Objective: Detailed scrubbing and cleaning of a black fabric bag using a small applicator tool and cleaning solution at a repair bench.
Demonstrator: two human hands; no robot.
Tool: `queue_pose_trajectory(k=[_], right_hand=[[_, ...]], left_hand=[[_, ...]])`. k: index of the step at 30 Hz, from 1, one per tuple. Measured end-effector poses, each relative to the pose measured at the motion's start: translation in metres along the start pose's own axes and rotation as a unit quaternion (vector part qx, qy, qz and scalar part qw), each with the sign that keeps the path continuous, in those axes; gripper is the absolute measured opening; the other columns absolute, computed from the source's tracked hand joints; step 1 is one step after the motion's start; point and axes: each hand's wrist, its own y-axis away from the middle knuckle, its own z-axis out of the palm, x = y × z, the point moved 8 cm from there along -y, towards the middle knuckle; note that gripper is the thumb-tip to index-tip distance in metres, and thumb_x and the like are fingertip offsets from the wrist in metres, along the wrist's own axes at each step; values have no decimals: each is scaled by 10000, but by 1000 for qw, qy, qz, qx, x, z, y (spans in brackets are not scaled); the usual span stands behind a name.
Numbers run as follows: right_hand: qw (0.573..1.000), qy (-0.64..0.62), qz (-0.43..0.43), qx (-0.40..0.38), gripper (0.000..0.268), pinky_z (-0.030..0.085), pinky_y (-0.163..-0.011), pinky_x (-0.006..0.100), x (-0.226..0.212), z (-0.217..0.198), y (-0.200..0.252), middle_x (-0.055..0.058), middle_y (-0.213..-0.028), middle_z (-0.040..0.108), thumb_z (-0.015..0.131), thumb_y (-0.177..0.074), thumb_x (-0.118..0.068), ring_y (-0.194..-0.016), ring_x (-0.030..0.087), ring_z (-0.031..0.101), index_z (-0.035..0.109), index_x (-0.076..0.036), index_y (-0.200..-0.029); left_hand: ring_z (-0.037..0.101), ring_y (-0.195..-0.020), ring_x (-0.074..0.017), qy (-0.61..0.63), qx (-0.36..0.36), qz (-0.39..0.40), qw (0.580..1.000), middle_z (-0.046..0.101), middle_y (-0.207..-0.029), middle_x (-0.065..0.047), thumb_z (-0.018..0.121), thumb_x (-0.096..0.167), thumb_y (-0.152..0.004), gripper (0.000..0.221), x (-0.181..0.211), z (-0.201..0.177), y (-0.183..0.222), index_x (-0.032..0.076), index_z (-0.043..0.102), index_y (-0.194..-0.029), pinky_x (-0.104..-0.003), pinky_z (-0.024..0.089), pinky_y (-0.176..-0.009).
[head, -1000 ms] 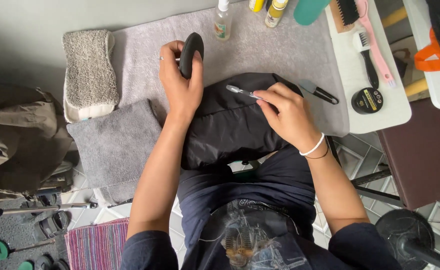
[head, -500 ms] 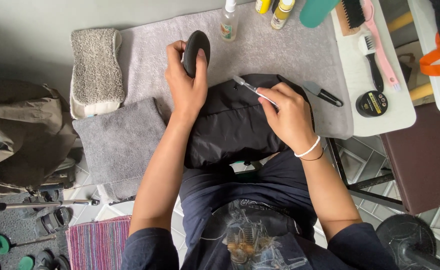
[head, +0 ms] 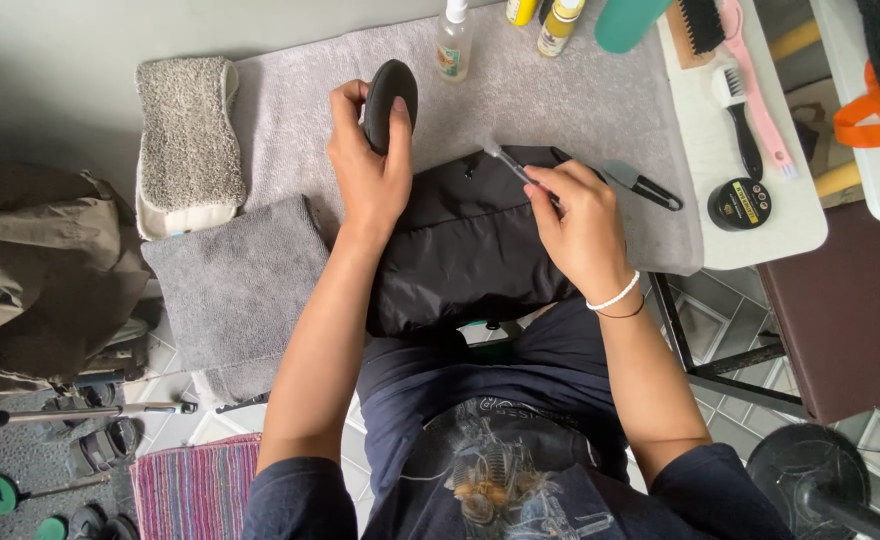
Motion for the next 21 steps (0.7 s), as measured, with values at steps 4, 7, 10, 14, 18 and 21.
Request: queue_pose_trajectory(k=[4, 7, 10, 14, 18, 21], right_hand=[[1000, 8, -3, 18, 195, 495, -644, 310, 0, -2, 5, 125, -1006, 679, 663, -1009, -6, -700, 209, 607, 733, 29, -1188], [1000, -21, -5, -3, 191, 495, -632, 292, -6, -2, 6, 113, -964, 668, 671, -1003, -14, -641, 182, 586, 742, 36, -1173], [998, 36, -17, 44, 192, 519, -681, 325, -1, -3, 11, 110, -983, 648, 668, -1020, -6, -740, 218, 622, 737, 29, -1196], [999, -39, 2, -21, 193, 548, -688, 282, -6, 3, 13, 114, -980, 680, 665, -1005, -24, -757, 195, 658, 739, 33, -1175], [1000, -22, 0, 11, 180, 482, -578, 268, -4, 0, 17, 101, -964, 661, 679, -1010, -22, -641, 163, 567, 744, 18, -1174], [999, -40, 7, 14, 182, 517, -583, 253, -1, 3, 23, 116, -980, 668, 679, -1005, -18, -694, 174, 610, 741, 26, -1170]], left_hand=[[462, -710, -152, -2, 1, 10, 1000, 508, -879, -17, 560, 252, -1013, 184, 1, 0, 0, 101, 459, -1048, -313, 411, -656], [496, -686, -152, -9, -4, -4, 1000, 543, -863, -16, 562, 270, -1010, 200, -2, 1, 1, 107, 460, -1064, -318, 430, -643], [473, -676, -143, -3, -4, 9, 1000, 520, -861, -11, 556, 258, -1016, 186, 2, 1, 0, 106, 454, -1050, -310, 418, -636], [462, -640, -142, -15, -2, -2, 1000, 519, -831, -9, 572, 253, -1010, 189, 0, -1, 1, 109, 459, -1055, -312, 413, -608], [474, -663, -143, -14, -7, 1, 1000, 537, -849, -18, 562, 264, -1019, 193, 2, 1, -1, 106, 462, -1066, -308, 414, -617], [487, -677, -144, -15, -13, -1, 1000, 550, -865, -19, 554, 273, -1026, 197, 1, 1, 1, 103, 469, -1075, -308, 422, -627]])
